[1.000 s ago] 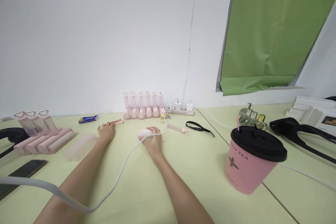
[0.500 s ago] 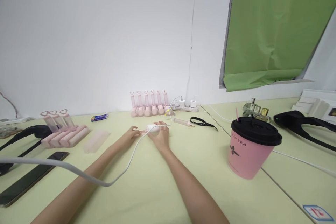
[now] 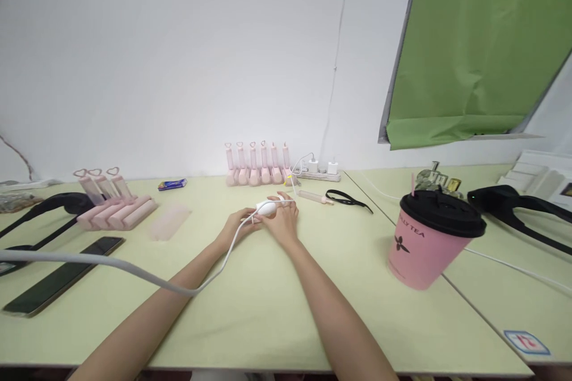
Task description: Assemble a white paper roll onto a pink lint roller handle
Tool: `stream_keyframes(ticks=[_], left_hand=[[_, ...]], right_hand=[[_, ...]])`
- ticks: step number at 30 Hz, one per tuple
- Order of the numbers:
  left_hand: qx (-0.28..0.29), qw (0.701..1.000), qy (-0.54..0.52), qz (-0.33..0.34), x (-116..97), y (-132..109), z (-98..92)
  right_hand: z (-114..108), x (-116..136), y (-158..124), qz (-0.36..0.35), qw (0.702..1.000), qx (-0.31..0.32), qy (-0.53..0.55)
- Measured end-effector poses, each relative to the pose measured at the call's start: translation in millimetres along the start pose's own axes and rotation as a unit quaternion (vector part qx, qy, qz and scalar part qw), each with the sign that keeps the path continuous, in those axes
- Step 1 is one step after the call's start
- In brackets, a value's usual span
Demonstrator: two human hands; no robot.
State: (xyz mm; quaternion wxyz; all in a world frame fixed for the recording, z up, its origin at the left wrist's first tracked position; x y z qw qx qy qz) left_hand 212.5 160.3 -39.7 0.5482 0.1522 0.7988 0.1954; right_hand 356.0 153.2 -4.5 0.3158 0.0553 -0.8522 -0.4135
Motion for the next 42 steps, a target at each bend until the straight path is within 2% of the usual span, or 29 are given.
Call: stream_keyframes(ticks=[5, 11, 15, 20, 22, 24, 26, 29, 31, 34, 36, 42], left_hand=[[-0.027, 1.0, -0.016, 0.0, -5.0, -2.5, -9.3], [-0.004, 1.0, 0.022, 0.022, -9.7, -5.8, -11.6], [0.003, 0.998, 0.04, 0.043, -14.0, -7.7, -11.6], [0.004, 0.999, 0.04, 0.027, -17.1, -8.6, -14.0], [-0.004, 0.999, 0.031, 0.016, -15.9, -7.3, -16.1], [-0.023, 1.0, 0.009, -0.004, -13.0, -4.8, -19.9], [-0.056, 0.998, -0.017, -0.036, -8.4, -1.9, -25.5], [-0.084, 0.992, -0.057, -0.075, -3.0, -0.1, -29.8], [-0.075, 0.99, -0.09, -0.082, -0.8, 0.0, -27.3], [-0.051, 0.988, -0.123, -0.071, 3.8, 0.2, -21.0], [-0.035, 0.99, -0.123, -0.06, 6.6, 0.4, -16.4], [0.002, 0.997, -0.064, -0.041, 0.0, -3.8, -5.3]], right_hand=[[8.0, 2.9, -3.8, -0.028, 0.999, 0.033, -0.011], [12.7, 1.4, -4.3, -0.036, 0.996, 0.082, -0.021], [8.5, 7.0, -5.6, -0.052, 0.994, 0.083, -0.045], [6.2, 9.6, -6.3, -0.046, 0.995, 0.08, -0.031], [7.8, 5.2, -3.7, -0.021, 0.995, 0.085, 0.038], [7.1, -5.4, 1.7, 0.038, 0.986, 0.063, 0.146], [9.7, -20.5, 4.7, 0.127, 0.958, 0.043, 0.254], [26.3, -33.1, -2.0, 0.248, 0.898, 0.082, 0.354], [33.8, -32.4, -7.6, 0.294, 0.862, 0.098, 0.402], [33.4, -30.3, -9.7, 0.323, 0.83, 0.063, 0.451], [31.2, -30.9, -8.5, 0.321, 0.83, 0.042, 0.453], [16.7, -40.2, 1.6, 0.28, 0.864, -0.043, 0.417]])
Point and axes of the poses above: each hand's wrist, its own y-axis towards the middle knuckle, its own z-axis out of the palm, x = y × z, the point moved 8 cm from there along y, towards the middle knuckle, and after that the axes turned 15 degrees about -x, right-handed, at the moved point
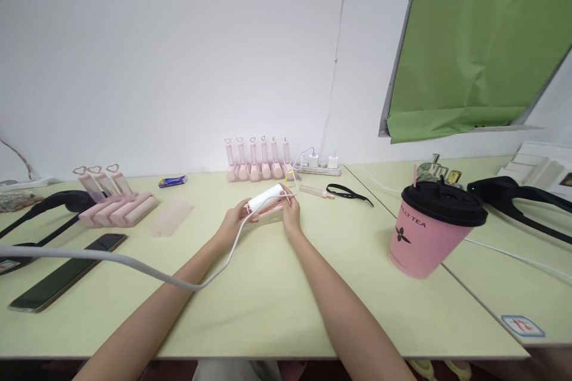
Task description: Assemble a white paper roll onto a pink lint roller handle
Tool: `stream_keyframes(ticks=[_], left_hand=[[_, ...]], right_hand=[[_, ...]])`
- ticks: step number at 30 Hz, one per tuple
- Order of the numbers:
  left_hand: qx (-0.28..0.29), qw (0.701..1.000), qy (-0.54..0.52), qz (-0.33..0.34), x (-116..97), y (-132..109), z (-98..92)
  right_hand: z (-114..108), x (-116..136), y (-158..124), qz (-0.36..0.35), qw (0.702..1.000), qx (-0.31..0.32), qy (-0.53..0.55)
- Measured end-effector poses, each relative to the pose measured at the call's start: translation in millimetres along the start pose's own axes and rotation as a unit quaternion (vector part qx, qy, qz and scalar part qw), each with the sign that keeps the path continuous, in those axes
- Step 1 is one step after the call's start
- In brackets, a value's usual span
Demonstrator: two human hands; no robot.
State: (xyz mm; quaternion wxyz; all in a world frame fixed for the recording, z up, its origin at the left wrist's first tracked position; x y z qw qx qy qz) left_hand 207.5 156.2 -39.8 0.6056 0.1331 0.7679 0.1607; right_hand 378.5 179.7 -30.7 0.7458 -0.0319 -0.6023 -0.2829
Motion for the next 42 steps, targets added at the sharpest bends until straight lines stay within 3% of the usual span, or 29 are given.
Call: stream_keyframes(ticks=[5, 10, 12, 16, 19, 24, 27, 30, 35, 38, 42], left_hand=[[0.057, 0.993, 0.1, 0.036, -8.6, -7.4, 5.8], [-0.007, 0.977, 0.188, 0.105, -32.5, -2.1, -4.3], [-0.001, 0.971, 0.203, 0.129, -45.4, -1.9, 1.3], [0.035, 0.975, 0.209, 0.074, -44.3, -2.7, 15.0], [0.015, 0.978, 0.203, 0.055, -38.3, -2.2, 13.4], [0.014, 0.977, 0.207, 0.059, -37.3, -2.6, 10.1], [0.033, 0.974, 0.217, 0.054, -38.7, -4.2, 12.6], [0.043, 0.978, 0.202, 0.026, -35.8, -5.7, 14.3], [0.007, 0.981, 0.196, -0.003, -28.6, -4.4, 6.1], [0.004, 0.981, 0.192, -0.009, -25.3, -4.0, 4.2], [0.025, 0.98, 0.192, -0.048, -15.8, -6.2, 12.6]], right_hand=[[-3.9, 14.4, -2.9, -0.063, 0.996, -0.006, -0.067], [8.8, 26.5, -14.8, -0.11, 0.988, 0.05, -0.094], [19.1, 28.5, -23.5, -0.125, 0.982, 0.098, -0.106], [29.6, 23.8, -37.1, -0.106, 0.976, 0.149, -0.115], [27.1, 18.5, -39.3, -0.071, 0.985, 0.123, -0.102], [16.5, 27.3, -39.4, -0.125, 0.983, 0.014, -0.136], [13.0, 32.0, -41.2, -0.14, 0.977, -0.013, -0.162], [11.3, 37.5, -43.6, -0.143, 0.975, -0.015, -0.168], [19.1, 45.7, -48.2, -0.166, 0.967, 0.017, -0.19], [25.3, 41.3, -46.6, -0.149, 0.972, 0.045, -0.175], [22.7, 28.7, -37.5, -0.111, 0.977, 0.029, -0.18]])
Point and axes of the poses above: each hand's wrist, its own y-axis towards the middle knuckle, its own z-axis out of the palm, x = y × z, the point moved 8 cm from there along y, towards the middle knuckle, and after that the axes turned 15 degrees about -x, right-handed, at the moved point
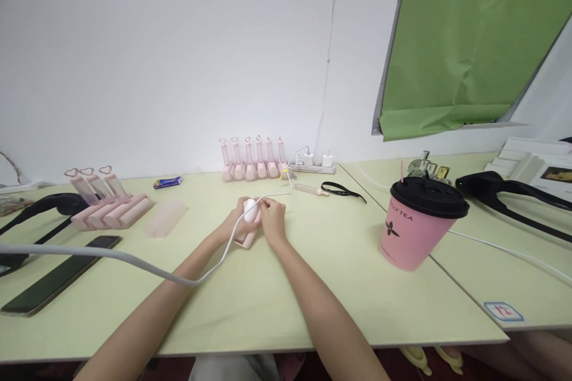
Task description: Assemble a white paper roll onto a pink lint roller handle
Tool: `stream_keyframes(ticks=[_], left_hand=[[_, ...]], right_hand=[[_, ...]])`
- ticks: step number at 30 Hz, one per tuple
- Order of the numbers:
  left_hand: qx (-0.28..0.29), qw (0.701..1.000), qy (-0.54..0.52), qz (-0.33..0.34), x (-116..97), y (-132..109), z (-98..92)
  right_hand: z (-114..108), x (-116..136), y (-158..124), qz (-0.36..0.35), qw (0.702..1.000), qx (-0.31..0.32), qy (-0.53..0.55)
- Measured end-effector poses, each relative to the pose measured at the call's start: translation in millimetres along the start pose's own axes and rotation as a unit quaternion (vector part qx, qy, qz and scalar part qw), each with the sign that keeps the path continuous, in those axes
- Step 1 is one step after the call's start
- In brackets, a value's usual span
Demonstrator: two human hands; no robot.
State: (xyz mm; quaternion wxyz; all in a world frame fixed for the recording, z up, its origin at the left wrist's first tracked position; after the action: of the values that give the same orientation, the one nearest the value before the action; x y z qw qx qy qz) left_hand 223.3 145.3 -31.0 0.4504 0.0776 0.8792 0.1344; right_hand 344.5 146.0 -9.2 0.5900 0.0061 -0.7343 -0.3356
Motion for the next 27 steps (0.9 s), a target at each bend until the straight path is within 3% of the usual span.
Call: stream_keyframes(ticks=[6, 18, 27], left_hand=[[0.039, 0.999, 0.007, -0.033, 1.7, -1.5, 17.2], [0.06, 0.994, -0.086, -0.028, 8.4, -5.0, 21.8], [0.073, 0.993, -0.086, -0.039, 5.1, -8.2, 21.4]], right_hand=[[-5.4, -19.8, 5.0, 0.047, 0.998, -0.046, -0.019], [-9.1, -19.5, -0.2, 0.053, 0.997, -0.051, -0.031], [-11.0, -23.2, -1.4, 0.065, 0.995, -0.056, -0.041]])
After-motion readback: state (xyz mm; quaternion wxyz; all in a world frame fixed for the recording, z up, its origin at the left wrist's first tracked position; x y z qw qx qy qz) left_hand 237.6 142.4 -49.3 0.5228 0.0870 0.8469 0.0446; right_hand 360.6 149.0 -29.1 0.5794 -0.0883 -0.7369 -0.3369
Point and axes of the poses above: each hand's wrist, its own y-axis towards the middle knuckle, its own z-axis out of the palm, x = y × z, the point moved 8 cm from there along y, towards the middle knuckle, and after that the axes turned 15 degrees about -x, right-handed, at the moved point
